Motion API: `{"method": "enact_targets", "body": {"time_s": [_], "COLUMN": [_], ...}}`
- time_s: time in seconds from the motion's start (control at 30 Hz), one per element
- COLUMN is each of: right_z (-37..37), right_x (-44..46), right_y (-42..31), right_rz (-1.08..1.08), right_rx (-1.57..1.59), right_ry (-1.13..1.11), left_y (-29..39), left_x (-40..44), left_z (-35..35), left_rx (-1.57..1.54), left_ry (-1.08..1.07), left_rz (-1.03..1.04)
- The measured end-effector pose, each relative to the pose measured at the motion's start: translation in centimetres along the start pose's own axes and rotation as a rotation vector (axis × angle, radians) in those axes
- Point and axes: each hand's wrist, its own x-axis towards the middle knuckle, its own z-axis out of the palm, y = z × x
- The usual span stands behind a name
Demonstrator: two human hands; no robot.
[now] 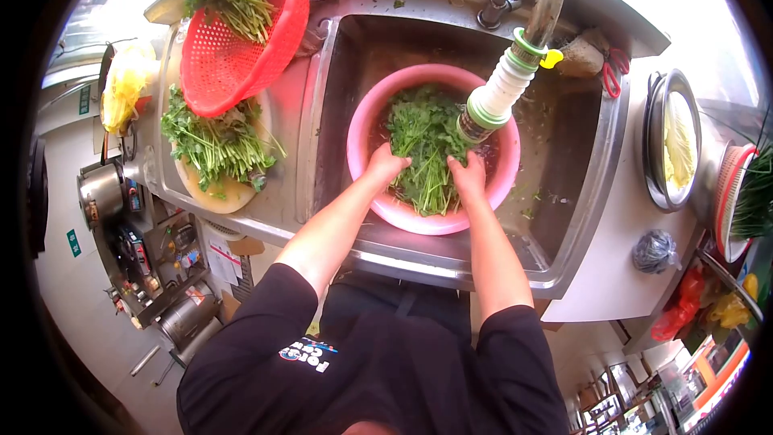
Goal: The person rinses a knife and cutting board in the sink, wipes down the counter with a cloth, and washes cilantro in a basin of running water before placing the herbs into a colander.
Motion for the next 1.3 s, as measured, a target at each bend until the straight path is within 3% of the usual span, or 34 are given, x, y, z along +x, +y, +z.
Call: {"method": "enact_targets", "body": {"time_s": [0.07,0.2,0.27,0.3,0.33,0.4,0.47,0.53,0.57,0.6,0.67,0.73,0.77,0.8,0.83,0.87,0.93,1.0,1.03,1.1,1.13,1.23,1.27,1.3], "right_z": [0.6,2.4,1.3,1.4,1.8,2.1,1.3,1.0,1.0,1.0,1.8,1.7,1.0,0.4,-0.1,0.2,0.6,0.2,-0.4,-0.3,0.6,2.0,1.5,1.2], "right_x": [-0.5,-1.2,-0.5,-0.4,-0.5,-0.6,-0.6,-0.5,-0.2,-1.0,-3.1,-2.6,-2.0,-1.7,-1.9,-1.8,-1.5,-1.3,-0.6,-0.5,-0.1,-0.3,-0.5,-0.6], "right_y": [-1.1,-2.0,-1.3,-0.3,0.8,1.8,1.7,0.7,0.1,-0.8,-2.7,-2.9,-3.0,-3.2,-3.6,-2.4,-0.4,0.5,0.9,0.4,1.4,0.3,-0.7,-1.4], "right_rz": [0.025,0.049,0.125,0.007,0.007,0.005,0.044,0.03,0.127,0.128,-0.138,-0.068,-0.009,0.049,0.051,0.054,-0.182,-0.127,-0.11,-0.015,-0.012,-0.005,-0.005,0.143], "right_rx": [0.001,0.024,0.084,0.002,0.0,0.003,0.098,-0.115,-0.262,-0.258,-0.361,-0.446,-0.419,-0.391,-0.303,-0.302,-0.369,-0.274,-0.206,-0.139,-0.139,0.381,0.38,0.429], "right_ry": [0.058,-0.125,-0.108,0.063,0.061,-0.09,-0.167,0.162,-0.025,-0.024,0.094,0.011,-0.003,-0.016,0.169,0.169,0.062,-0.078,-0.053,0.096,0.096,-0.179,-0.178,-0.385], "left_y": [0.7,-0.3,-0.2,1.6,0.9,0.6,0.9,-0.5,-1.0,-1.2,-0.8,0.1,-0.6,0.0,1.0,1.8,1.0,0.0,0.3,0.9,0.0,-2.2,-2.3,-1.0], "left_x": [-0.5,-0.4,-0.1,-1.7,-1.3,-0.5,-0.7,0.5,0.7,0.8,0.2,-1.0,-0.3,-0.6,-1.0,-1.4,-0.9,-0.3,-0.5,-0.7,0.0,1.9,1.9,0.8], "left_z": [0.1,0.8,-0.3,-0.3,-0.4,-0.7,-0.5,-0.3,-0.1,0.3,1.1,1.7,1.4,1.1,0.8,0.4,-0.2,-0.7,-0.8,-0.7,-0.2,1.5,1.6,1.3], "left_rx": [-0.187,-0.176,0.01,-0.047,-0.048,0.103,0.078,0.028,0.031,0.003,-0.024,0.509,0.453,0.452,0.393,0.335,0.327,0.337,0.339,0.053,0.054,-0.166,-0.167,-0.328], "left_ry": [0.064,-0.018,0.031,0.24,0.242,-0.055,0.035,0.225,0.226,0.185,0.137,0.396,0.219,0.22,0.279,0.333,0.263,-0.077,-0.075,0.186,0.184,0.003,0.002,-0.205], "left_rz": [0.047,0.095,-0.059,0.008,0.006,-0.076,-0.125,-0.006,-0.006,0.018,0.042,0.274,0.199,0.197,0.094,-0.01,0.041,-0.008,-0.008,0.072,0.07,0.116,0.116,0.023]}}
